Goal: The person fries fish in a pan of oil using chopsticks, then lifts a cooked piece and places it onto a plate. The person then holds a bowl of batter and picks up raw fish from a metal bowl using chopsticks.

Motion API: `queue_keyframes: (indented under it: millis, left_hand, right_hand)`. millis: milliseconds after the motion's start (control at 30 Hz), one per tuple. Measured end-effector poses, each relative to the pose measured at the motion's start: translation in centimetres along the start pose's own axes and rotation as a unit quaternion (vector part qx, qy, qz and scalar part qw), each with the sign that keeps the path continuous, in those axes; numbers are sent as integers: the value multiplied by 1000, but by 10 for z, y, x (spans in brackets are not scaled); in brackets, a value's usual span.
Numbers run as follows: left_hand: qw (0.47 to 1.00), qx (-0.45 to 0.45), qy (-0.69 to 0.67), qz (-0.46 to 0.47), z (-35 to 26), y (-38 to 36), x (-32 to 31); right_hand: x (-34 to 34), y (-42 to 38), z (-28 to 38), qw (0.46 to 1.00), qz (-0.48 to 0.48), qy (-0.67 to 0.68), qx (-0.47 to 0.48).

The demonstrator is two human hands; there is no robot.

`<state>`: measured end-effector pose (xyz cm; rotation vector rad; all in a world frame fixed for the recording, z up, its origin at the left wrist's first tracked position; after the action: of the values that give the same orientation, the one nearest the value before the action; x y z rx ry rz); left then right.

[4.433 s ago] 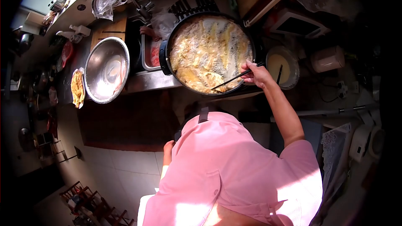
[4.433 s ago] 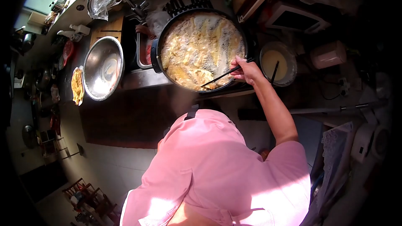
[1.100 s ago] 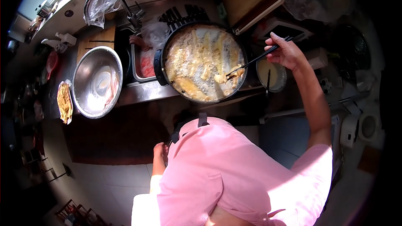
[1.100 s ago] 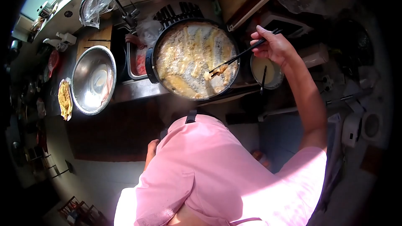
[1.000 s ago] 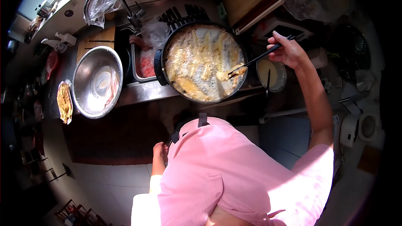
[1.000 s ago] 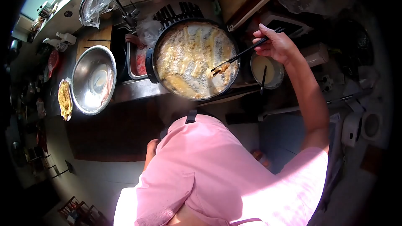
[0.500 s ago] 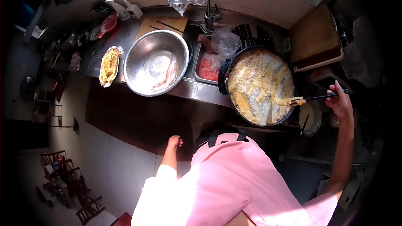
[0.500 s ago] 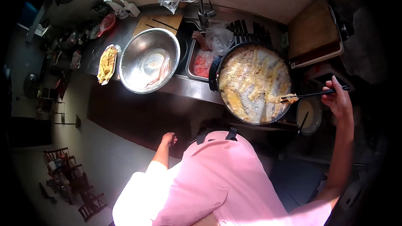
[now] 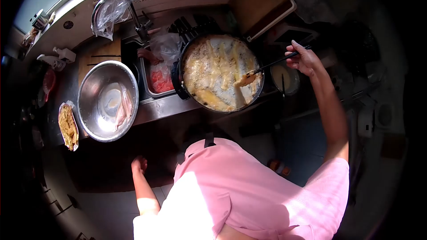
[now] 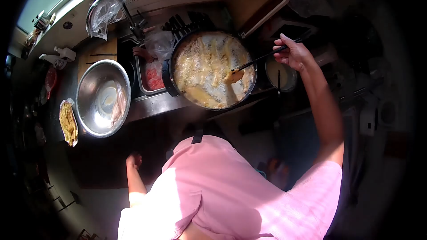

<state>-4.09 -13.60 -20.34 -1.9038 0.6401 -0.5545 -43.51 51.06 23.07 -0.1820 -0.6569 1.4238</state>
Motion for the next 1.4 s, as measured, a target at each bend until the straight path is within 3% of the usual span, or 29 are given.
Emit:
queue_keyframes:
  millis: [33,100,233,400,533,700,800,967,1100,1167,1400]
  left_hand:
    - [1000,1,10,2,-4,-12,-9]
    - [974,-27,187,127,-15,-55,-63]
    - [942,-66,222,244,-29,-121,-150]
    - [915,-8,286,286,-7,-164,-189]
    - [937,3,265,228,-3,-195,-145]
    - [941,-182,209,193,-64,-232,-134]
    - [941,-144,226,209,-36,-218,-123]
    - [946,-81,228,218,22,-152,-91]
    - [950,-10,252,184,72,-130,-42]
    - [947,19,235,217,94,-123,-24]
    - [978,14,150,147,138,-96,26]
  right_hand:
    - [0,-1,-4,1000,0,9,-2]
    - [-3,-4,-15,1000,-4,17,-10]
    - [-19,-9,-34,1000,-19,-3,2]
    - [-54,-16,-71,1000,12,-10,-4]
    - [-63,-14,-94,998,55,-6,-7]
    - [-57,-23,-128,996,79,31,-25]
    - [-54,-48,-159,992,60,107,-19]
    - [-64,-105,-152,987,10,67,146]
    - [-100,-146,-149,984,3,-5,181]
    - [-110,-155,-144,974,5,-33,224]
    - [-115,-166,-127,940,-6,-114,321]
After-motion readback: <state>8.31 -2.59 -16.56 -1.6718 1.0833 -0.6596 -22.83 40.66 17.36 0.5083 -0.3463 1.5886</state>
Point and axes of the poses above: each hand's wrist, its own y-axis towards the middle knuckle, its own x-axis out of the back of the hand, z = x × y, the point moved 10 cm from there along y, towards the middle knuckle, and after that the axes turned 12 degrees about -y, right-handed, at the moved point
